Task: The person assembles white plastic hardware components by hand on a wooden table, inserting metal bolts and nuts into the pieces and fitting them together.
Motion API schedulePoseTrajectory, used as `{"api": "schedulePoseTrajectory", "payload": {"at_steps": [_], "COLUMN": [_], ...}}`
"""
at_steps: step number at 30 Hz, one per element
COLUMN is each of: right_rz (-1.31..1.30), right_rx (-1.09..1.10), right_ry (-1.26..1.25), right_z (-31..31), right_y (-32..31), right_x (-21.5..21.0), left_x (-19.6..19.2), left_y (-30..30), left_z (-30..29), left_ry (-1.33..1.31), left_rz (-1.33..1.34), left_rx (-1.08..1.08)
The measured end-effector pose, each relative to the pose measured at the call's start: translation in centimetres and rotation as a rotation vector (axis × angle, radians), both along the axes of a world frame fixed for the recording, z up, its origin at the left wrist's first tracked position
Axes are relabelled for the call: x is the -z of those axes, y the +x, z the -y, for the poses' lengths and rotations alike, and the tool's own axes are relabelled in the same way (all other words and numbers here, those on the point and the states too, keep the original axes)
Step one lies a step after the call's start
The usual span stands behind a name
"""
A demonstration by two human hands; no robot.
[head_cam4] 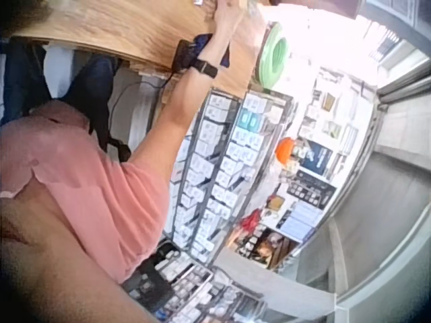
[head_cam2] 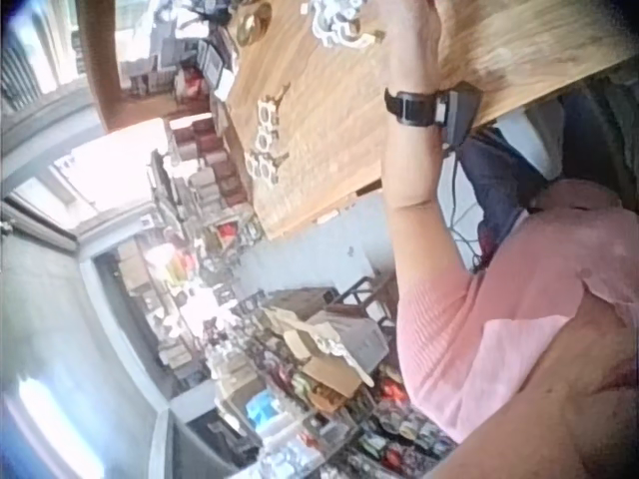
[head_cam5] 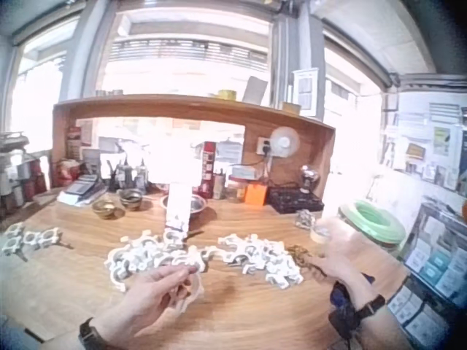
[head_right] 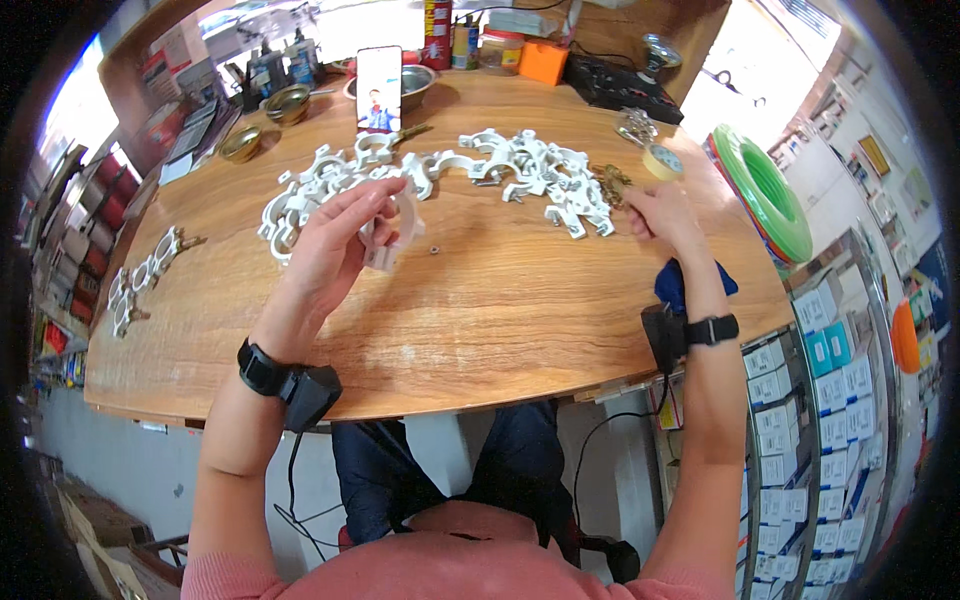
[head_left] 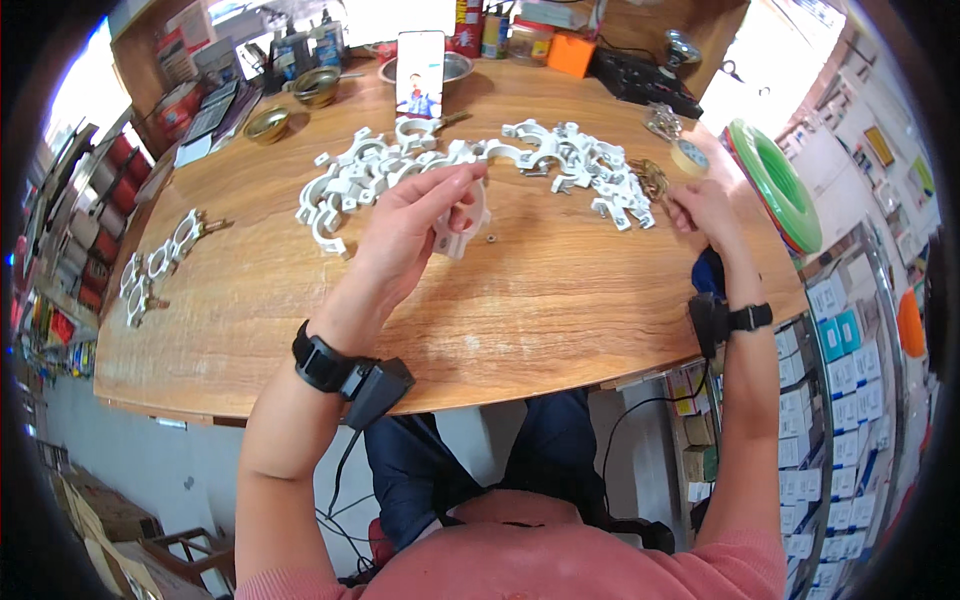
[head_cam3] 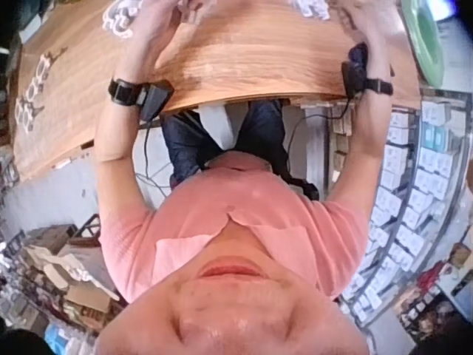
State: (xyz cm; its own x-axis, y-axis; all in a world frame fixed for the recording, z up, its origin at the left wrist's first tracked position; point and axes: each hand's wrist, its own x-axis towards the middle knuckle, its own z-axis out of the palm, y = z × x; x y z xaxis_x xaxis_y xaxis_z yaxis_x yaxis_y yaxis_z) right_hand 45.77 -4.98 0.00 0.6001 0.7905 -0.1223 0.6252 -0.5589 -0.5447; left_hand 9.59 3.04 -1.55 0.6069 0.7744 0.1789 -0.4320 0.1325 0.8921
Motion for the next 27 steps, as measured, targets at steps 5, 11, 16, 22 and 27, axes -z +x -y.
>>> {"api": "schedulePoseTrajectory", "payload": {"at_steps": [5, 11, 16, 22, 27], "right_rz": [-0.429, -0.132, 0.114, -0.745, -0.634], "right_rx": [-0.394, -0.632, -0.757, -0.659, -0.683], "right_ry": [0.599, 0.885, 1.106, 0.679, 0.926], "right_z": [-0.7, -2.9, -3.6, -3.6, -3.1], "right_y": [-13.5, -20.5, -21.1, -20.0, -21.2], "right_x": [-4.0, -2.0, -1.3, -0.6, 0.0], "left_x": [-0.4, -0.6, -0.5, -0.2, 0.1], "left_y": [-0.3, -0.4, -0.9, -0.5, -0.3], "left_z": [0.1, -0.5, -0.7, -0.6, -0.6], "left_ry": [0.036, 0.04, 0.068, 0.083, 0.043], "left_rz": [0.026, 0.196, 0.148, 0.154, 0.199], "left_rx": [-0.111, -0.22, -0.238, -0.214, -0.207]}}
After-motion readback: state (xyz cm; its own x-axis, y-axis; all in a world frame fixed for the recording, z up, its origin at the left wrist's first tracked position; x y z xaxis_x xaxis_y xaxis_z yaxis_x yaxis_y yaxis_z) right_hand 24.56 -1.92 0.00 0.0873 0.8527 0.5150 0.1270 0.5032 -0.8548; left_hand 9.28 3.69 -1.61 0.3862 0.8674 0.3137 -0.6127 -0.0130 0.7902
